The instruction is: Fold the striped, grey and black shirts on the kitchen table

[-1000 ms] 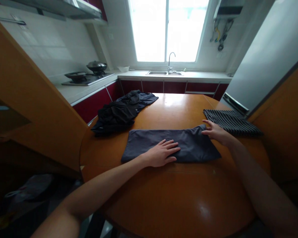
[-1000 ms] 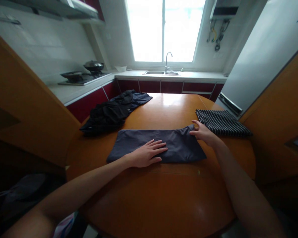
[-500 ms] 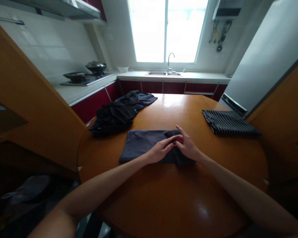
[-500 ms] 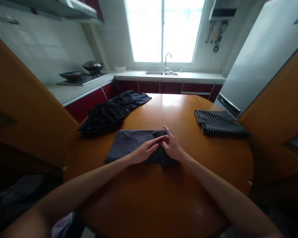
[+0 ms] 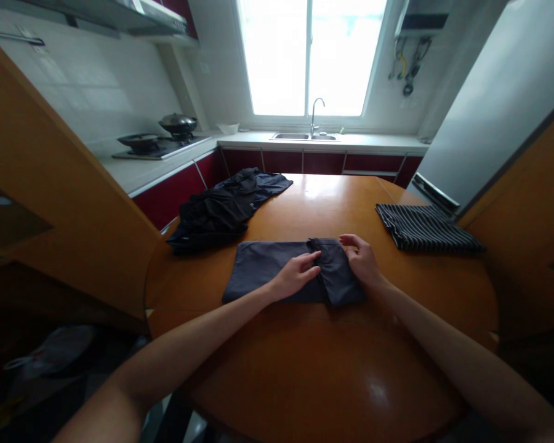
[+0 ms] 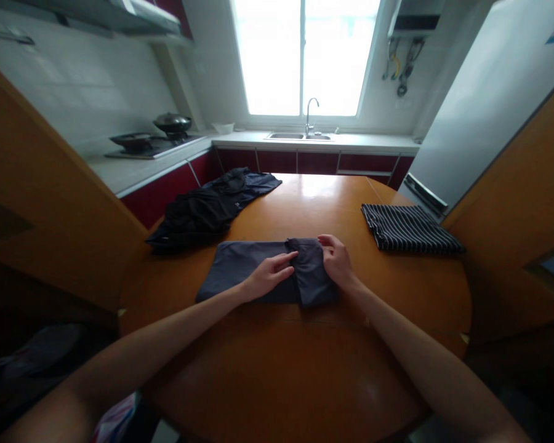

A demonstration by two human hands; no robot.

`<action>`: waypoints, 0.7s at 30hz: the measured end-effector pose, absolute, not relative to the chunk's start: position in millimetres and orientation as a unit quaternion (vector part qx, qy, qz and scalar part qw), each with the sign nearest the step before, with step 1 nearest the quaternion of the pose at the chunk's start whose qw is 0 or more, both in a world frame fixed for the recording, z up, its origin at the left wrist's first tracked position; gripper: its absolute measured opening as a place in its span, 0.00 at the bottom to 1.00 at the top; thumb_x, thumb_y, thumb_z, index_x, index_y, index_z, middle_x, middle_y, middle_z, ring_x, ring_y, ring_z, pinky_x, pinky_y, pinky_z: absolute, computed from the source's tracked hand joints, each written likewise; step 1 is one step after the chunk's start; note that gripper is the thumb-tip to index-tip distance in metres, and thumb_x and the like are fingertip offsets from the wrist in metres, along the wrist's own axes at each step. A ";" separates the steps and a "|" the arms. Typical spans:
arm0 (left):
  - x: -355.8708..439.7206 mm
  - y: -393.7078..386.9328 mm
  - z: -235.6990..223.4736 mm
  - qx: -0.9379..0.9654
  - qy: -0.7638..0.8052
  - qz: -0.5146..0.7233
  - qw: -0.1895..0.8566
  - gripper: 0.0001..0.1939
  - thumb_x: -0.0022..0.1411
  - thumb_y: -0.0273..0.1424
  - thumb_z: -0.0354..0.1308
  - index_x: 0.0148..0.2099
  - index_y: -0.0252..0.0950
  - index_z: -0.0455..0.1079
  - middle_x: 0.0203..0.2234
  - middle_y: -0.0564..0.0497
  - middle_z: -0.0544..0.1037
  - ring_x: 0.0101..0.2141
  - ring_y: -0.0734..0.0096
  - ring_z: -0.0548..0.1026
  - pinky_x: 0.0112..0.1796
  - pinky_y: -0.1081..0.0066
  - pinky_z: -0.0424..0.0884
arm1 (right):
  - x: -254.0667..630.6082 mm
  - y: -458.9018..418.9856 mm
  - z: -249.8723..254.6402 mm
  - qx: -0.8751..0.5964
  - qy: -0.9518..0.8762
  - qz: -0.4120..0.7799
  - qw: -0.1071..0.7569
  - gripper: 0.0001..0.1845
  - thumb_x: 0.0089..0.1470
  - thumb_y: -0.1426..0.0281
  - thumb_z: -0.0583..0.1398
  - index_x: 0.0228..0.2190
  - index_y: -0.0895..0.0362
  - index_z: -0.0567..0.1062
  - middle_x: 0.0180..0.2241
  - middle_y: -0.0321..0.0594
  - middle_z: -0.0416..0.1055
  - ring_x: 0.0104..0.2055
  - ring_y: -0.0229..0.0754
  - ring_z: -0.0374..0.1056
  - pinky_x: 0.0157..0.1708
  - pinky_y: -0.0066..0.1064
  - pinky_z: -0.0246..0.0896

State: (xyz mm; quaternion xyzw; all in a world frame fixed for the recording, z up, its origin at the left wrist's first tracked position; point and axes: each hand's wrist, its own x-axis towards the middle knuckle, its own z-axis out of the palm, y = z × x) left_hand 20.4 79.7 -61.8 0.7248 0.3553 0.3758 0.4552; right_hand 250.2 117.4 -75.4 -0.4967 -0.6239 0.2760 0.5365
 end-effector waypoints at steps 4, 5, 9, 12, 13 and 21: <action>20.6 72.5 -51.9 0.668 0.329 0.401 0.533 0.39 0.61 0.42 0.66 0.70 0.36 0.61 0.55 0.41 0.72 0.41 0.65 0.77 0.45 0.66 0.75 | 251.3 122.8 -82.3 -0.509 -0.615 0.272 0.538 0.19 0.54 0.64 0.57 0.44 0.59 0.77 0.46 0.52 0.77 0.50 0.52 0.73 0.55 0.48 0.65; 20.3 70.4 -47.1 0.648 0.320 0.409 0.558 0.41 0.60 0.42 0.66 0.71 0.38 0.58 0.55 0.41 0.72 0.39 0.68 0.78 0.43 0.67 0.75 | 250.9 123.1 -83.1 -0.507 -0.619 0.274 0.534 0.20 0.55 0.63 0.57 0.45 0.59 0.77 0.47 0.52 0.77 0.51 0.52 0.72 0.56 0.48 0.64; 16.1 63.8 -22.8 0.574 0.326 0.459 0.595 0.48 0.58 0.39 0.68 0.74 0.39 0.50 0.47 0.44 0.78 0.35 0.68 0.78 0.37 0.71 0.76 | 247.5 122.0 -83.9 -0.492 -0.637 0.279 0.523 0.21 0.59 0.59 0.55 0.46 0.59 0.78 0.49 0.52 0.77 0.53 0.51 0.71 0.57 0.48 0.63; 7.0 64.5 -11.0 0.526 0.373 0.513 0.567 0.46 0.58 0.32 0.66 0.74 0.37 0.51 0.39 0.48 0.82 0.32 0.70 0.78 0.35 0.73 0.75 | 243.0 118.8 -82.4 -0.477 -0.650 0.280 0.522 0.23 0.62 0.56 0.54 0.47 0.59 0.77 0.50 0.52 0.76 0.53 0.51 0.71 0.57 0.47 0.63; 2.6 66.1 -9.5 0.510 0.392 0.524 0.558 0.44 0.57 0.29 0.65 0.73 0.36 0.53 0.37 0.49 0.82 0.31 0.72 0.78 0.35 0.74 0.75 | 241.1 116.4 -81.1 -0.470 -0.656 0.279 0.521 0.24 0.63 0.55 0.54 0.48 0.58 0.77 0.50 0.51 0.76 0.54 0.51 0.71 0.57 0.47 0.63; -35.2 79.2 -8.0 0.384 0.476 0.475 0.633 0.43 0.46 0.20 0.56 0.68 0.38 0.64 0.36 0.49 0.83 0.28 0.72 0.78 0.30 0.76 0.74 | 215.2 59.3 -61.9 -0.342 -0.809 0.198 0.434 0.32 0.64 0.56 0.57 0.65 0.54 0.63 0.65 0.50 0.61 0.68 0.52 0.56 0.67 0.49 0.52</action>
